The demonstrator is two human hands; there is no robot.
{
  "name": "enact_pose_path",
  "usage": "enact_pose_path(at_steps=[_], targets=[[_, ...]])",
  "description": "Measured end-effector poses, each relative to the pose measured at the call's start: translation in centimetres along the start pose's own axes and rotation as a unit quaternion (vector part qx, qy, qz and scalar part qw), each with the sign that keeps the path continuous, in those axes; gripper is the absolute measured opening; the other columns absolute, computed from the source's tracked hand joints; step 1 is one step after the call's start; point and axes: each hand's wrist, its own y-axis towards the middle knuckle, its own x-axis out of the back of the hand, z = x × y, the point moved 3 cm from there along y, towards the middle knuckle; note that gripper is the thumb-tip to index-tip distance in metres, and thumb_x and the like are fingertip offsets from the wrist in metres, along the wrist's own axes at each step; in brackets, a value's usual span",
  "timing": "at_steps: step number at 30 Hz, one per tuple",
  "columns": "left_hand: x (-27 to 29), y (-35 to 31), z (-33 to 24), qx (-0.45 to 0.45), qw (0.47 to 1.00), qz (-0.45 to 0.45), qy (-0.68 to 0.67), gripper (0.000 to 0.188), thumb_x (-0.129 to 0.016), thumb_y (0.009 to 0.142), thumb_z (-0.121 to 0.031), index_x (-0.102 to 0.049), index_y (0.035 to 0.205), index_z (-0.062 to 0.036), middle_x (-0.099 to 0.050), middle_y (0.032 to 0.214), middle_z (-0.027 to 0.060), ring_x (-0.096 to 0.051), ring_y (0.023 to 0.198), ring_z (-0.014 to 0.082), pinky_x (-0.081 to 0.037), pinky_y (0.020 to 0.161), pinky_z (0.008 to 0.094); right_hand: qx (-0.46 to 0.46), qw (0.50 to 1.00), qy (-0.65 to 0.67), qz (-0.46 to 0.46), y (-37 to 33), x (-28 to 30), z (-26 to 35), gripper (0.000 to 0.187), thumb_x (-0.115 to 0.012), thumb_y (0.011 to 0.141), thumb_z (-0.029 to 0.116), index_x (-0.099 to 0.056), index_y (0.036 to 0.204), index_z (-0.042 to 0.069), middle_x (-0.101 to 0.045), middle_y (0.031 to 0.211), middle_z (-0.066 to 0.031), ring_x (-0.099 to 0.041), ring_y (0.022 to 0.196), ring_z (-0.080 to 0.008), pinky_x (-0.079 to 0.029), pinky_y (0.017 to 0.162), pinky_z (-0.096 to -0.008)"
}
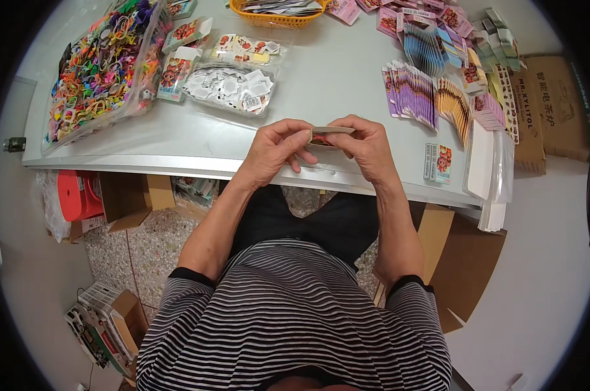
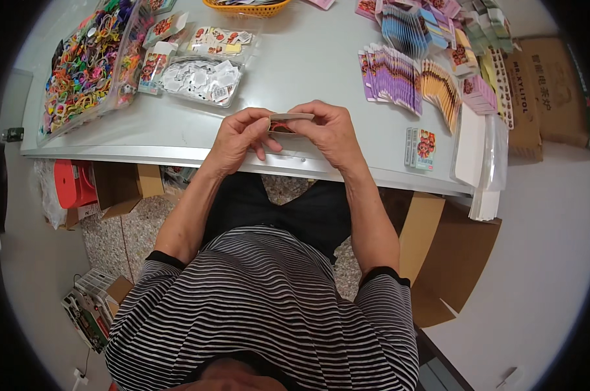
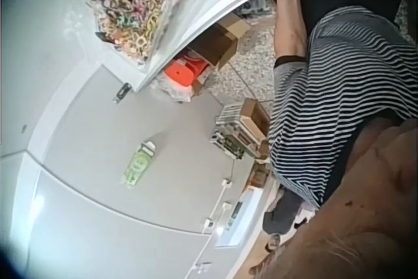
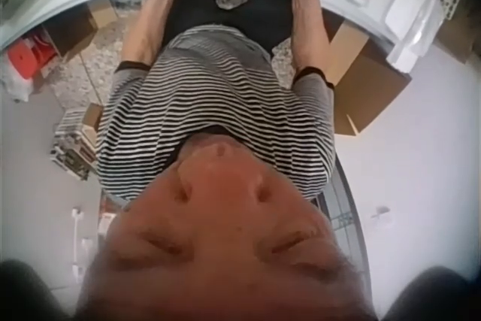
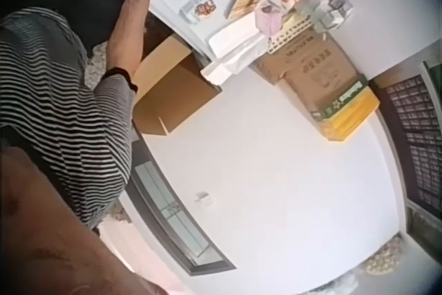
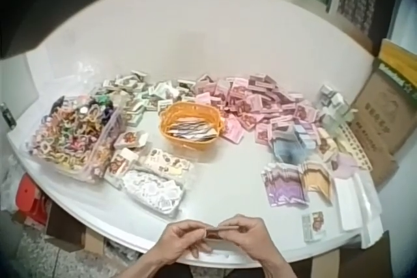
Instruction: Packaging small toy components and stickers into plastic bags at a workbench.
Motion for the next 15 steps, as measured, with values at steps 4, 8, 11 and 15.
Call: enact_pose_path(at_steps=[4, 8, 11, 15], targets=[[-0.4, 0.2, -0.5, 0.0, 1.0, 0.002, 0.005, 0.024, -0.067, 0.098, -0.018, -0.065, 0.116, -0.0016, -0.071, 0.101, 0.0093, -0.074, 0.075, 0.0195, -0.055, 0.051, 0.0223, 0.057, 0.998, -0.021, -0.009, 0.3, -0.4, -0.3, 0.015, -0.077, 0.085, 0.01, -0.076, 0.097, 0.002, -0.07, 0.079, -0.001, -0.051, 0.062, -0.004, -0.036, 0.053, -0.022], [-0.5, 0.4, -1.4, 0.024, 1.0, 0.006, 0.017, 0.022, -0.071, 0.094, -0.016, -0.066, 0.11, -0.002, -0.071, 0.097, 0.0086, -0.073, 0.07, 0.0172, -0.055, 0.052, 0.0234, 0.039, 0.998, -0.053, -0.013, 0.1, -0.5, 0.2, 0.015, -0.078, 0.085, 0.011, -0.077, 0.097, 0.002, -0.069, 0.083, -0.0009, -0.05, 0.064, -0.0044, -0.035, 0.056, -0.0217], [-0.3, 1.0, -1.9, 0.059, 0.998, 0.02, 0.027, 0.018, -0.07, 0.093, -0.012, -0.065, 0.108, -0.003, -0.07, 0.091, 0.0065, -0.071, 0.065, 0.0151, -0.055, 0.053, 0.0236, 0.064, 0.997, -0.041, 0.002, 0.1, -0.6, -0.4, 0.016, -0.075, 0.088, 0.01, -0.077, 0.101, 0.002, -0.069, 0.087, -0.0015, -0.051, 0.067, -0.005, -0.036, 0.058, -0.0215], [-1.1, 1.2, -2.6, 0.053, 0.997, 0.001, 0.058, 0.016, -0.067, 0.093, -0.007, -0.068, 0.109, -0.0024, -0.07, 0.086, 0.0052, -0.068, 0.062, 0.0129, -0.056, 0.056, 0.0234, 0.062, 0.998, 0.017, 0.018, -0.2, 0.4, -0.8, 0.017, -0.07, 0.091, 0.009, -0.076, 0.104, 0.001, -0.069, 0.087, -0.0023, -0.052, 0.069, -0.0062, -0.038, 0.059, -0.0221]])
